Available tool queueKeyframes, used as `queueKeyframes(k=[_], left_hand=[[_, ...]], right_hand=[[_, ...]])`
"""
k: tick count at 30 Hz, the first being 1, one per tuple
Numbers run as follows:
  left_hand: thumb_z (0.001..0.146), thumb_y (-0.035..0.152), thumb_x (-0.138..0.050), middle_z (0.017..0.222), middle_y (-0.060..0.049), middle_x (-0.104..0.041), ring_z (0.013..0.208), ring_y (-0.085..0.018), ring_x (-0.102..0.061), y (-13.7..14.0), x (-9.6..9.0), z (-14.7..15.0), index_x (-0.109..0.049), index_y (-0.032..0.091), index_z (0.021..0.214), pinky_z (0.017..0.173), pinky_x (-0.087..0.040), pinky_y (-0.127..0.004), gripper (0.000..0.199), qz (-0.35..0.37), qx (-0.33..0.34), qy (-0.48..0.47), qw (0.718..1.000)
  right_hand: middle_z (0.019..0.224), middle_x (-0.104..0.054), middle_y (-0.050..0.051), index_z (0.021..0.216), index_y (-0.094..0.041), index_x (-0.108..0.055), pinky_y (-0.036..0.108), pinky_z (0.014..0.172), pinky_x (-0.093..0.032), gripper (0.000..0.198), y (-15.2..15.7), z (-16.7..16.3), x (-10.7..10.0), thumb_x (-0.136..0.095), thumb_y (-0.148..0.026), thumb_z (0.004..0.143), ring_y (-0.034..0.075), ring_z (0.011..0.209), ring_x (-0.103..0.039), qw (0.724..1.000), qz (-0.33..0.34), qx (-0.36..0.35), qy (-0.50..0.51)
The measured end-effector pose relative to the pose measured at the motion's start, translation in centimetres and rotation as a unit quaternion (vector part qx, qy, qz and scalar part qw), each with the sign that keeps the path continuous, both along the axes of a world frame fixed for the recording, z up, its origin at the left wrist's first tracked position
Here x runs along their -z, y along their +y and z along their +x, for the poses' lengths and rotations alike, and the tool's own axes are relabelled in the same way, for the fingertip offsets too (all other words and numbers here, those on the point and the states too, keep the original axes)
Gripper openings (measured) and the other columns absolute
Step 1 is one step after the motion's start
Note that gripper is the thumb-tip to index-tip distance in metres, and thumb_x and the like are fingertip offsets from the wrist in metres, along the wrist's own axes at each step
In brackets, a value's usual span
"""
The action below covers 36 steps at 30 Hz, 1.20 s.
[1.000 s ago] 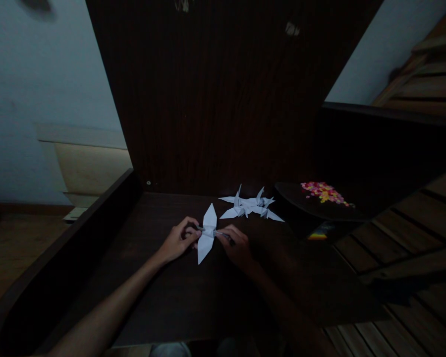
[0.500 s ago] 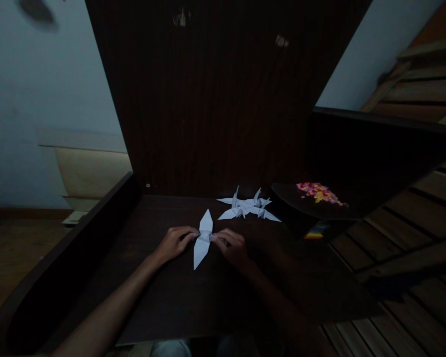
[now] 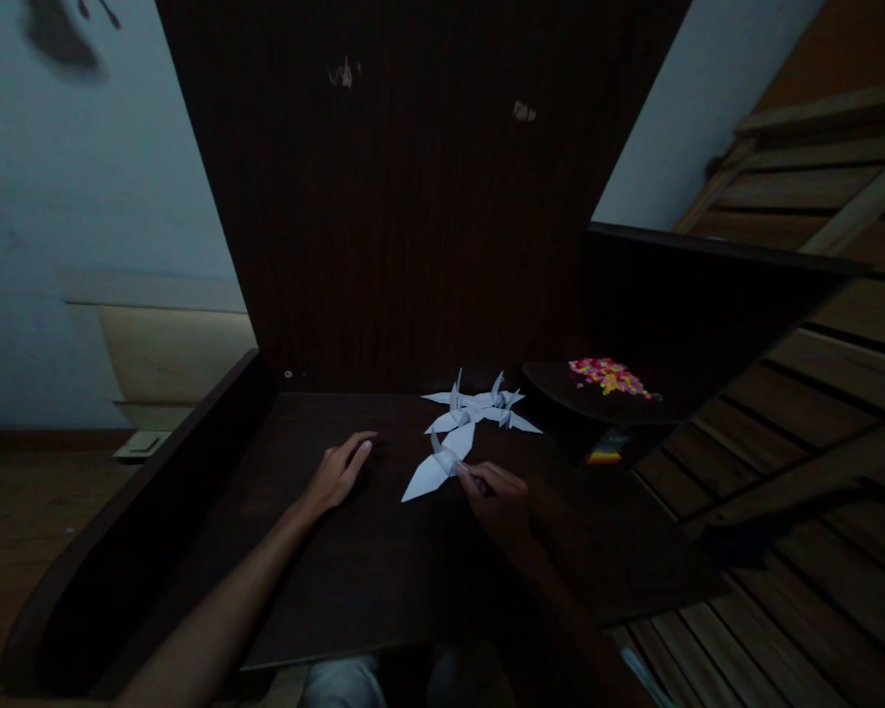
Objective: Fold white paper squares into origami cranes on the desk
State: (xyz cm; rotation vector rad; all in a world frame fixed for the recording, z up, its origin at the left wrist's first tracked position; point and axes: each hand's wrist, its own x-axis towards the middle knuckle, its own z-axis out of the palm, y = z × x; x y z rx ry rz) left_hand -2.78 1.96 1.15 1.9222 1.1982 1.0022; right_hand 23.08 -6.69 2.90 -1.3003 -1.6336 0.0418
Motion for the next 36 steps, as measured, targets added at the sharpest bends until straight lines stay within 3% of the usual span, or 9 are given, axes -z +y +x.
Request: queueKeyframes(k=[4, 7, 14, 24, 32, 36], left_hand=[[0.092, 0.047, -0.041, 0.067, 0.0, -0.064, 0.06, -0.016, -0.061, 0.2, 0.3, 0.1, -0.063, 0.019, 0.115, 0.065, -0.045, -0.024, 0.043, 0.005, -0.002, 0.014, 1.0], [0.093, 0.046, -0.04, 0.07, -0.001, -0.066, 0.065, -0.017, -0.062, 0.3, 0.5, 0.1, -0.063, 0.018, 0.114, 0.068, -0.046, -0.024, 0.042, 0.018, -0.002, 0.029, 0.999], [0.093, 0.049, -0.036, 0.064, 0.0, -0.065, 0.063, -0.018, -0.064, 0.9, 1.1, -0.2, -0.061, 0.019, 0.117, 0.068, -0.049, -0.026, 0.047, 0.041, -0.018, 0.073, 0.996], [0.093, 0.048, -0.035, 0.074, -0.001, -0.07, 0.068, -0.018, -0.067, 0.8, 1.1, -0.3, -0.061, 0.02, 0.116, 0.071, -0.051, -0.026, 0.044, 0.045, -0.021, 0.088, 0.995], [0.094, 0.046, -0.036, 0.104, -0.004, -0.071, 0.091, -0.02, -0.068, 1.1, 1.7, -0.4, -0.06, 0.021, 0.116, 0.082, -0.051, -0.028, 0.041, 0.071, -0.013, 0.098, 0.993], [0.094, 0.046, -0.036, 0.099, -0.004, -0.072, 0.084, -0.019, -0.069, 1.1, 1.7, -0.4, -0.059, 0.021, 0.117, 0.08, -0.052, -0.029, 0.041, 0.072, -0.01, 0.108, 0.992]], right_hand=[[0.066, -0.07, 0.007, 0.07, -0.019, -0.071, 0.027, 0.056, -0.043, 0.025, -1.3, 2.6, -0.4, -0.058, -0.034, 0.085, 0.016, 0.054, -0.06, 0.991, 0.008, 0.129, -0.035], [0.07, -0.072, 0.01, 0.069, -0.017, -0.071, 0.026, 0.057, -0.042, 0.03, -1.4, 4.2, -0.2, -0.055, -0.036, 0.086, 0.017, 0.057, -0.063, 0.982, -0.002, 0.18, -0.055], [0.065, -0.07, 0.01, 0.074, -0.015, -0.072, 0.025, 0.053, -0.03, 0.029, 0.5, 5.4, 0.2, -0.053, -0.032, 0.087, 0.015, 0.054, -0.06, 0.939, -0.131, 0.295, -0.12], [0.077, -0.073, 0.01, 0.09, -0.016, -0.072, 0.025, 0.06, -0.035, 0.031, 3.7, 5.2, 0.4, -0.048, -0.035, 0.092, 0.02, 0.07, -0.067, 0.894, -0.244, 0.341, -0.155], [0.078, -0.071, 0.011, 0.098, -0.018, -0.069, 0.027, 0.06, -0.035, 0.031, 2.9, 4.8, 0.5, -0.054, -0.043, 0.086, 0.023, 0.074, -0.067, 0.876, -0.262, 0.373, -0.154], [0.075, -0.07, 0.01, 0.094, -0.018, -0.068, 0.026, 0.058, -0.032, 0.029, 2.4, 4.5, 0.2, -0.054, -0.042, 0.085, 0.021, 0.069, -0.065, 0.87, -0.279, 0.37, -0.166]])
